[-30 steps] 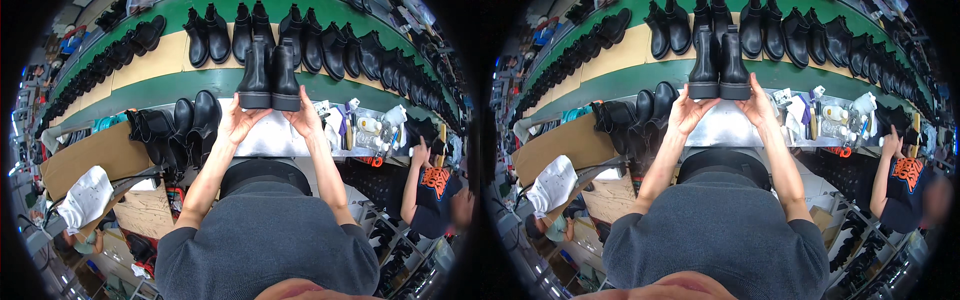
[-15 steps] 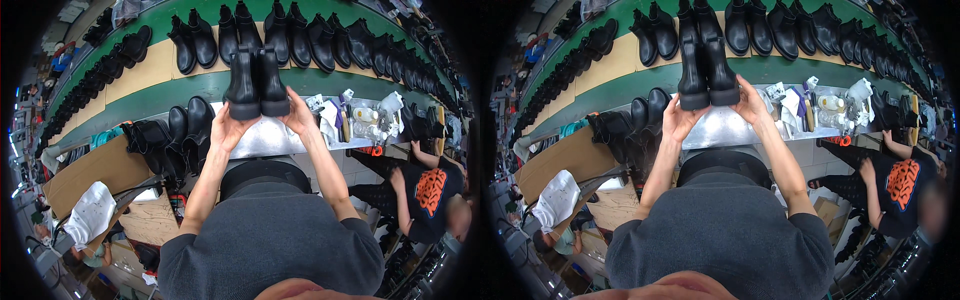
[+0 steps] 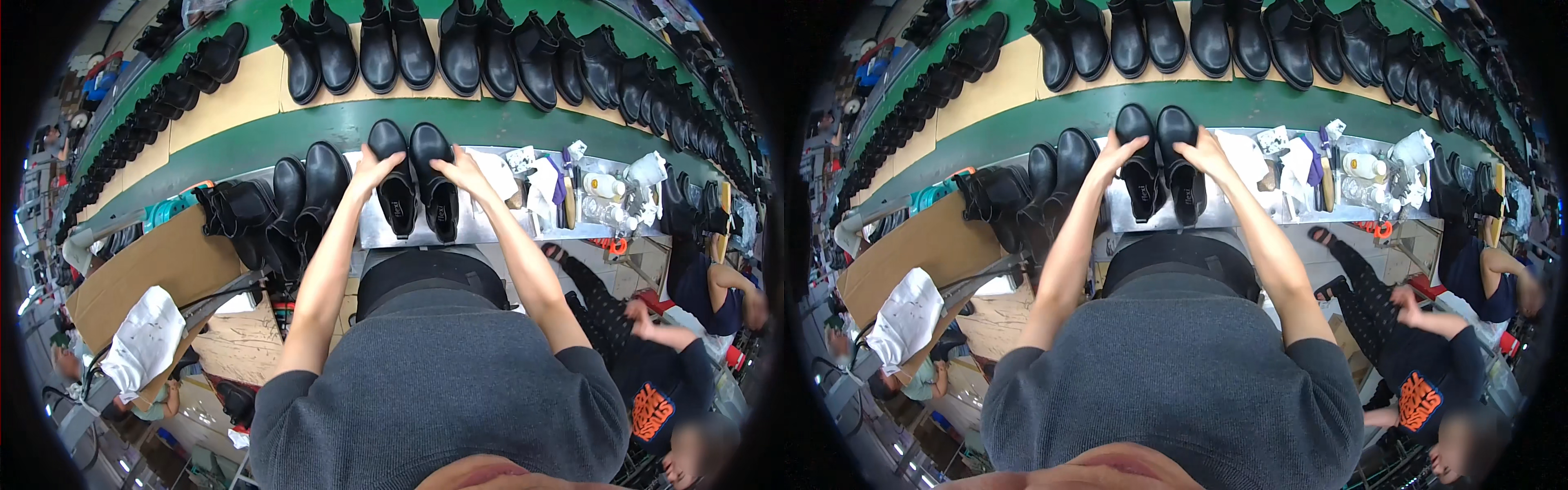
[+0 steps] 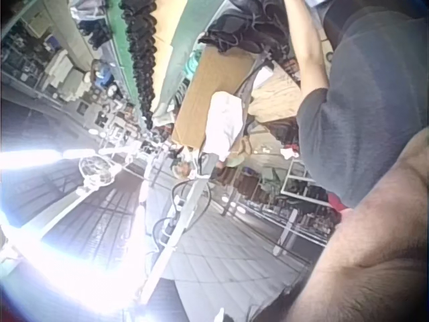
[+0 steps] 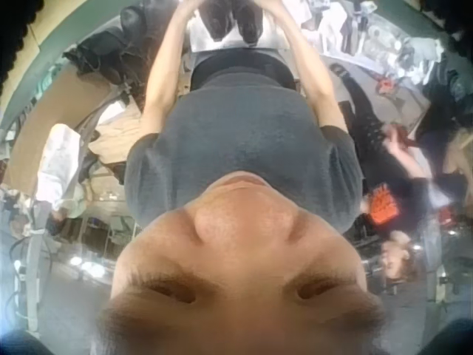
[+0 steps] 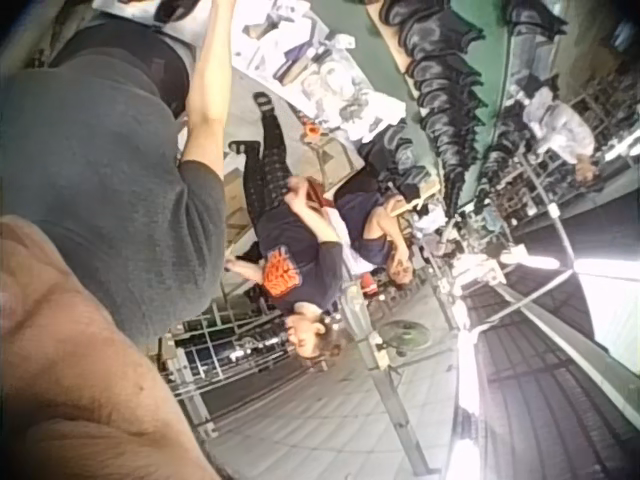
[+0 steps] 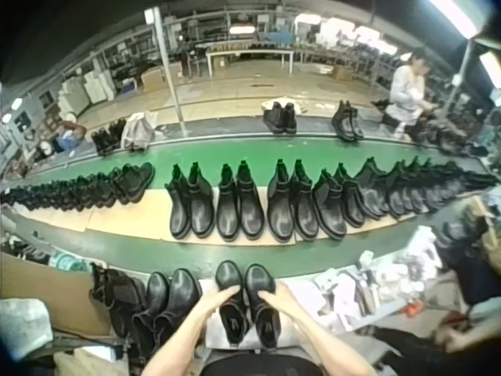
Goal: The person wipes the exterior of black leather boots with a white cloth on a factory assembly line. They handle the boots one at a time, wiping the sides and toe areas, then place them back on the conveyor belt. The person also uses a small brush to clean the soles of the boots.
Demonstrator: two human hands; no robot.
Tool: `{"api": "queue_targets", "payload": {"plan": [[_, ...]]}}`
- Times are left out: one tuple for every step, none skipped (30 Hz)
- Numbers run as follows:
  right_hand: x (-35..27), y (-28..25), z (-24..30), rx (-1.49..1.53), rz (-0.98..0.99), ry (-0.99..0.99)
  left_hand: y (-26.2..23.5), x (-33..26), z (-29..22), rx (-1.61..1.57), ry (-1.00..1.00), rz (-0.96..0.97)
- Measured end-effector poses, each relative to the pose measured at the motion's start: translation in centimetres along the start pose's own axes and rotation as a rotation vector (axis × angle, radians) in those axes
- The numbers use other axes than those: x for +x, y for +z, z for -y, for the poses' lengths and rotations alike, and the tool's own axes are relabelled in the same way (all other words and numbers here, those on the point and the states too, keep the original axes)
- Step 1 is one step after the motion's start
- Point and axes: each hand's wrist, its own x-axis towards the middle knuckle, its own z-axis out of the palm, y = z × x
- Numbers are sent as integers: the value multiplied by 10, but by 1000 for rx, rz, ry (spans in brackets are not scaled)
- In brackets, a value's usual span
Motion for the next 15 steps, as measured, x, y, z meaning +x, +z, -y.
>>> {"api": "queue_targets", "payload": {"plan": [[13, 11, 6, -219, -93, 89, 8, 13, -10, 330, -129, -123], [25, 20, 8, -431, -198, 189, 18, 15, -31, 485, -196, -188], [30, 19, 21, -454, -150, 265, 16, 19, -40, 502, -231, -171], [32, 15, 33, -476, -107, 342, 16, 23, -44, 520, -260, -150], [34, 17, 30, -490, -158, 317, 15, 24, -41, 558, -234, -186], [33, 14, 24, -436, -173, 270, 11, 22, -38, 540, -184, -179], [30, 7, 16, -377, -193, 225, 5, 20, -36, 526, -130, -171], [27, 0, 6, -321, -215, 183, 1, 19, -33, 509, -73, -158], [25, -3, -4, -256, -293, 51, 0, 16, -30, 458, -29, -171], [20, -9, -6, -61, -220, 25, -6, 17, -20, 362, -40, -188], [13, -11, 2, 131, -128, -13, -20, 28, 11, 233, -16, -162], [4, -14, 12, 321, -35, -41, -29, 37, 36, 104, 11, -132], [-9, -31, 15, 339, -20, 29, -22, 20, 4, -103, -77, 85], [-12, -45, 15, 212, 82, 100, -27, 0, -21, -189, -48, 256], [-17, -49, 8, 261, 105, 40, -25, -22, -40, -281, -35, 261]]}}
